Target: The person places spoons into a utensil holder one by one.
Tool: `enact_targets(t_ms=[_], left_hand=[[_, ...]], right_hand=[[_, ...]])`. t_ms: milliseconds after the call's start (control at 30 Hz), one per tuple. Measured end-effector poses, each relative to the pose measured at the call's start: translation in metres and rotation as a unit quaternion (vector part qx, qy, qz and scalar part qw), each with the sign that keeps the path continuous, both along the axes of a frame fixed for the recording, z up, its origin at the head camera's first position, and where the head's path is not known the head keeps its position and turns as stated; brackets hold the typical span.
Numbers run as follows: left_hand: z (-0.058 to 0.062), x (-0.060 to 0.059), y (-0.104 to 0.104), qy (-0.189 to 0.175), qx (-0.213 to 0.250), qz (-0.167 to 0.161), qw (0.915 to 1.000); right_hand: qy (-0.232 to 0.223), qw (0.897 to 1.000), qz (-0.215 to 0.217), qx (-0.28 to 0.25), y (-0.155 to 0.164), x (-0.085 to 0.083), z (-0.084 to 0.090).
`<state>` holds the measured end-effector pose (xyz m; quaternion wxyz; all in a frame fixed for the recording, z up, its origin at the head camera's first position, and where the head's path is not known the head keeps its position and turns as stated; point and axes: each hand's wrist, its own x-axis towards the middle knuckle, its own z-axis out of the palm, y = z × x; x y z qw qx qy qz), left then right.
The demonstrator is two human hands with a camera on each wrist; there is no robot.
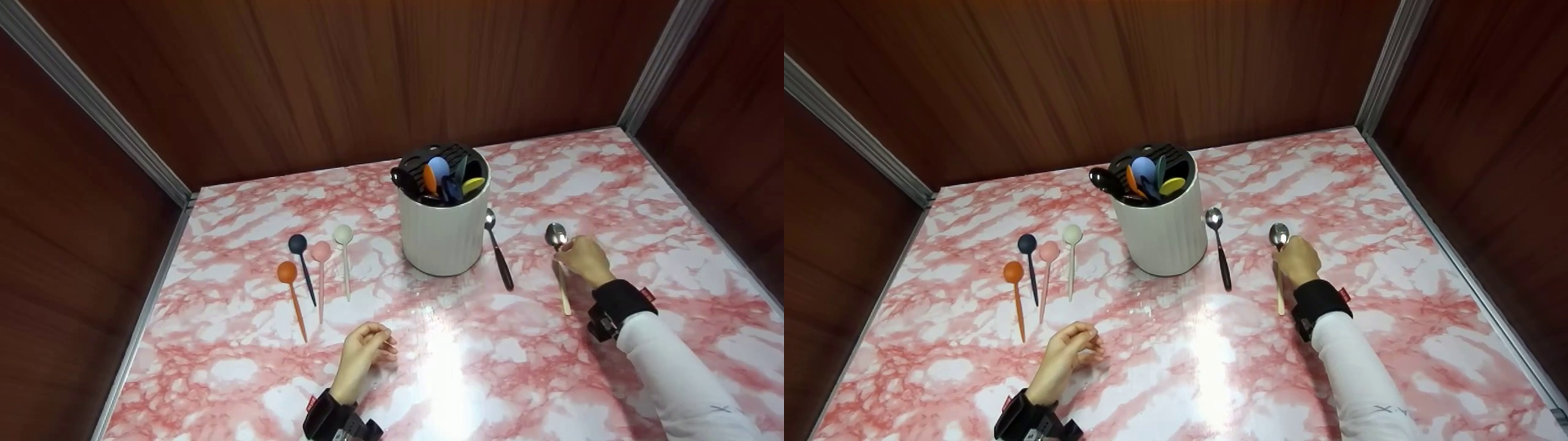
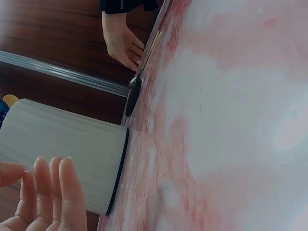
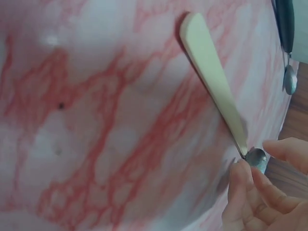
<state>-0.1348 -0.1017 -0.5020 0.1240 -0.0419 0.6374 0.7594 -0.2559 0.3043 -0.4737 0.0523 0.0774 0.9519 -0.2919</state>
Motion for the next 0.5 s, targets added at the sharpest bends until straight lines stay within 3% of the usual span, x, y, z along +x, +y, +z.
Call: enact_targets(t_ms=[500], left_hand=[[-0.0012,0.0012,-0.0004,-0.001,0.000,0.005,1.0000]], right_hand=[[-0.009,1.000,-0.016,-0.010,0.0013,-0.0006,-0.0074]])
